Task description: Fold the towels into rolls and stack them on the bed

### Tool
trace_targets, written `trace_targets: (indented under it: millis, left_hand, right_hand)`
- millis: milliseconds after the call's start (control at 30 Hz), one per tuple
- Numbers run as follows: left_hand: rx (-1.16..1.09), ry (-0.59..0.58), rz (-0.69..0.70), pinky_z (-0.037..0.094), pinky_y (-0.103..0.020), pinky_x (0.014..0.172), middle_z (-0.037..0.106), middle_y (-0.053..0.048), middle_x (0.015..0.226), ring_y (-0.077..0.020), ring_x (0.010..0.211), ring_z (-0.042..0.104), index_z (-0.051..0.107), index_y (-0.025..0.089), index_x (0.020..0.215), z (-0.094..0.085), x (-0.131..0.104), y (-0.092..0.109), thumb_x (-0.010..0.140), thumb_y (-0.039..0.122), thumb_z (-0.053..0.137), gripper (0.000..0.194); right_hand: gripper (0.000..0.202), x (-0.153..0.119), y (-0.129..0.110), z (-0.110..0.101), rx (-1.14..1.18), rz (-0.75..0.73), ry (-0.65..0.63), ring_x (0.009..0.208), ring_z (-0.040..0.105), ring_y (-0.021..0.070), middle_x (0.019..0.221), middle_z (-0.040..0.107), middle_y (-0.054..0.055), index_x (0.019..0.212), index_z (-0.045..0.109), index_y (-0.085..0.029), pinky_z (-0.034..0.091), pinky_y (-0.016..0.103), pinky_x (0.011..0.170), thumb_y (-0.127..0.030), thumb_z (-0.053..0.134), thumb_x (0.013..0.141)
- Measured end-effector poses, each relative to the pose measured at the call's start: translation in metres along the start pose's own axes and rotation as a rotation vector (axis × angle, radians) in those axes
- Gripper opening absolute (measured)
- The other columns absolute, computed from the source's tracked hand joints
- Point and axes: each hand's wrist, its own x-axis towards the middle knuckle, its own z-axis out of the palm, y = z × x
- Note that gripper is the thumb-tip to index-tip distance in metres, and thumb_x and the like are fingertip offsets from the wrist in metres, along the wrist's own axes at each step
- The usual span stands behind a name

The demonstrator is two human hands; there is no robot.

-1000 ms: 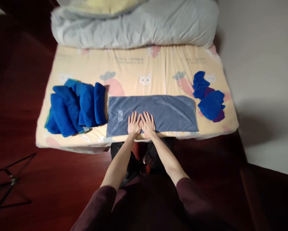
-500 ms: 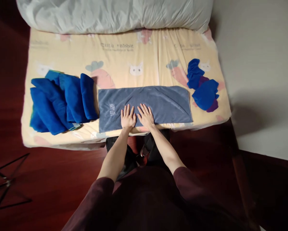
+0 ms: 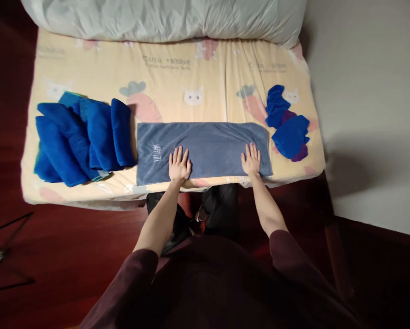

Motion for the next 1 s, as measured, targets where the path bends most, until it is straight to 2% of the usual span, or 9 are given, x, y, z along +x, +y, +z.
trace_targets:
  millis: [67, 167, 433, 533, 633, 800, 900, 1000]
  left_hand:
    - [0.013, 0.005, -0.002, 0.008, -0.059, 0.14, 0.021, -0.009, 0.182, -0.0292, 0.171, 0.014, 0.042, 0.02, 0.17, 0.001, 0.0, 0.0, 0.108, 0.041, 0.036, 0.065]
    - [0.018, 0.006, -0.012, 0.008, -0.059, 0.14, 0.021, -0.007, 0.182, -0.0287, 0.171, 0.015, 0.043, 0.021, 0.17, 0.002, 0.0, 0.0, 0.108, 0.041, 0.036, 0.065]
    - [0.036, 0.005, -0.003, 0.009, -0.057, 0.14, 0.022, -0.009, 0.181, -0.0288, 0.171, 0.016, 0.044, 0.018, 0.169, 0.0, 0.002, 0.002, 0.108, 0.04, 0.035, 0.066]
    - [0.061, -0.025, 0.035, 0.008, -0.057, 0.14, 0.023, -0.008, 0.181, -0.0298, 0.171, 0.016, 0.045, 0.02, 0.168, -0.005, 0.004, -0.004, 0.108, 0.042, 0.037, 0.065]
    - [0.086, -0.028, 0.032, 0.006, -0.057, 0.14, 0.024, -0.006, 0.181, -0.0307, 0.171, 0.016, 0.047, 0.023, 0.168, -0.017, 0.005, -0.021, 0.107, 0.046, 0.04, 0.065]
    - [0.12, 0.041, -0.164, 0.006, -0.06, 0.139, 0.021, -0.005, 0.182, -0.0317, 0.171, 0.013, 0.042, 0.022, 0.17, -0.045, -0.005, -0.068, 0.107, 0.049, 0.041, 0.069]
    - [0.124, 0.048, -0.255, 0.012, -0.058, 0.138, 0.018, -0.005, 0.183, -0.031, 0.171, 0.011, 0.038, 0.021, 0.171, -0.061, -0.014, -0.094, 0.108, 0.048, 0.04, 0.069]
    - [0.108, 0.035, -0.276, 0.019, -0.052, 0.138, 0.013, -0.007, 0.184, -0.0294, 0.17, 0.013, 0.035, 0.017, 0.171, -0.071, -0.02, -0.111, 0.111, 0.044, 0.04, 0.066]
  right_hand:
    - [0.066, 0.0, 0.021, -0.003, -0.042, 0.035, 0.019, 0.171, 0.015, 0.025, 0.183, 0.019, 0.011, 0.174, 0.031, -0.014, 0.01, 0.053, 0.139, -0.04, 0.028, 0.113]
    - [0.065, 0.0, 0.037, -0.002, -0.077, 0.069, 0.055, 0.17, 0.017, 0.0253, 0.183, 0.021, 0.011, 0.173, 0.033, -0.015, 0.014, 0.054, 0.138, -0.039, 0.026, 0.113]
    - [0.064, 0.004, 0.041, 0.011, -0.081, 0.047, 0.155, 0.168, 0.025, 0.0277, 0.179, 0.03, 0.014, 0.17, 0.041, -0.015, 0.02, 0.056, 0.136, -0.037, 0.03, 0.111]
    - [0.064, 0.005, 0.044, 0.014, -0.06, 0.036, 0.195, 0.166, 0.029, 0.029, 0.177, 0.035, 0.015, 0.168, 0.045, -0.015, 0.022, 0.058, 0.135, -0.036, 0.032, 0.109]
    - [0.063, 0.006, 0.047, 0.017, -0.041, 0.029, 0.224, 0.166, 0.031, 0.0298, 0.175, 0.038, 0.017, 0.166, 0.048, -0.015, 0.025, 0.06, 0.134, -0.036, 0.034, 0.107]
    - [0.064, 0.007, 0.046, 0.018, -0.024, 0.023, 0.242, 0.165, 0.032, 0.0306, 0.174, 0.041, 0.018, 0.164, 0.05, -0.014, 0.025, 0.06, 0.133, -0.036, 0.036, 0.106]
    - [0.062, 0.007, 0.044, 0.016, -0.026, 0.023, 0.247, 0.164, 0.034, 0.031, 0.173, 0.042, 0.019, 0.163, 0.052, -0.015, 0.027, 0.061, 0.132, -0.034, 0.037, 0.105]
    - [0.062, 0.006, 0.043, 0.015, -0.03, 0.023, 0.247, 0.163, 0.034, 0.0313, 0.172, 0.042, 0.019, 0.162, 0.052, -0.015, 0.028, 0.062, 0.131, -0.032, 0.037, 0.104]
